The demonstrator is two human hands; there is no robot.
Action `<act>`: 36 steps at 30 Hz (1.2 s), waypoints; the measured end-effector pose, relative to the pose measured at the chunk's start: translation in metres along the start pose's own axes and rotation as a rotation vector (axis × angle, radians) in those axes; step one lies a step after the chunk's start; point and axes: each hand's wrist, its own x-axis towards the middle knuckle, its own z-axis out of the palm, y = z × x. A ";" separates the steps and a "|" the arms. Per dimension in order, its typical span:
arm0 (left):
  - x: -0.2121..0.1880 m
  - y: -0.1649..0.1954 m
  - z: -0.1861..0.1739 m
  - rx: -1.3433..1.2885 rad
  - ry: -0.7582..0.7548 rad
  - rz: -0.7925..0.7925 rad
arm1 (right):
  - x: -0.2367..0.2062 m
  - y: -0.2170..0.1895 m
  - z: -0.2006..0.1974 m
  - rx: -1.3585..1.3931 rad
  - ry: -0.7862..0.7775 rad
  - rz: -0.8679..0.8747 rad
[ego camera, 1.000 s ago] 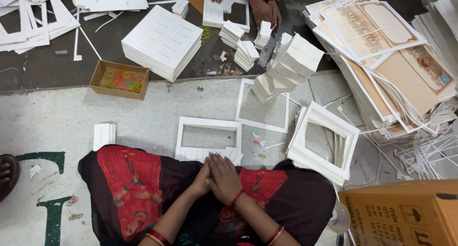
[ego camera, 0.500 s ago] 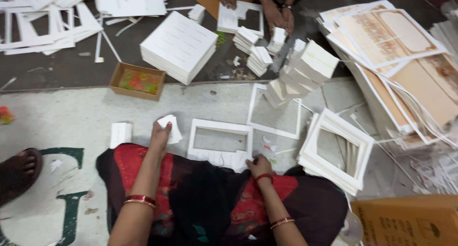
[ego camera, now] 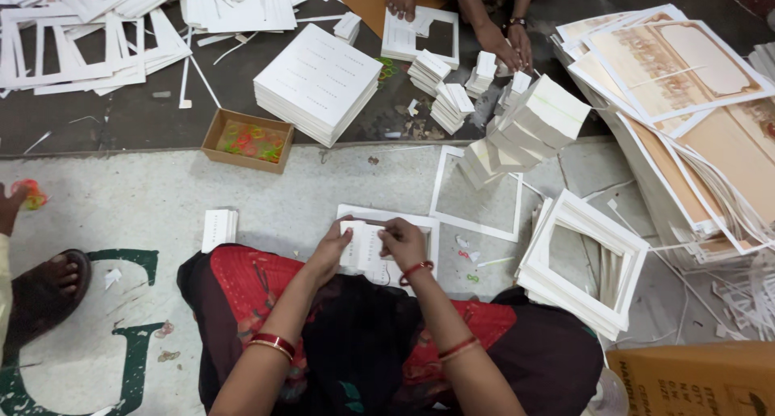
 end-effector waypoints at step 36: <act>0.019 -0.006 -0.013 1.435 0.432 -0.118 | -0.033 0.038 0.061 -1.083 -0.131 -0.589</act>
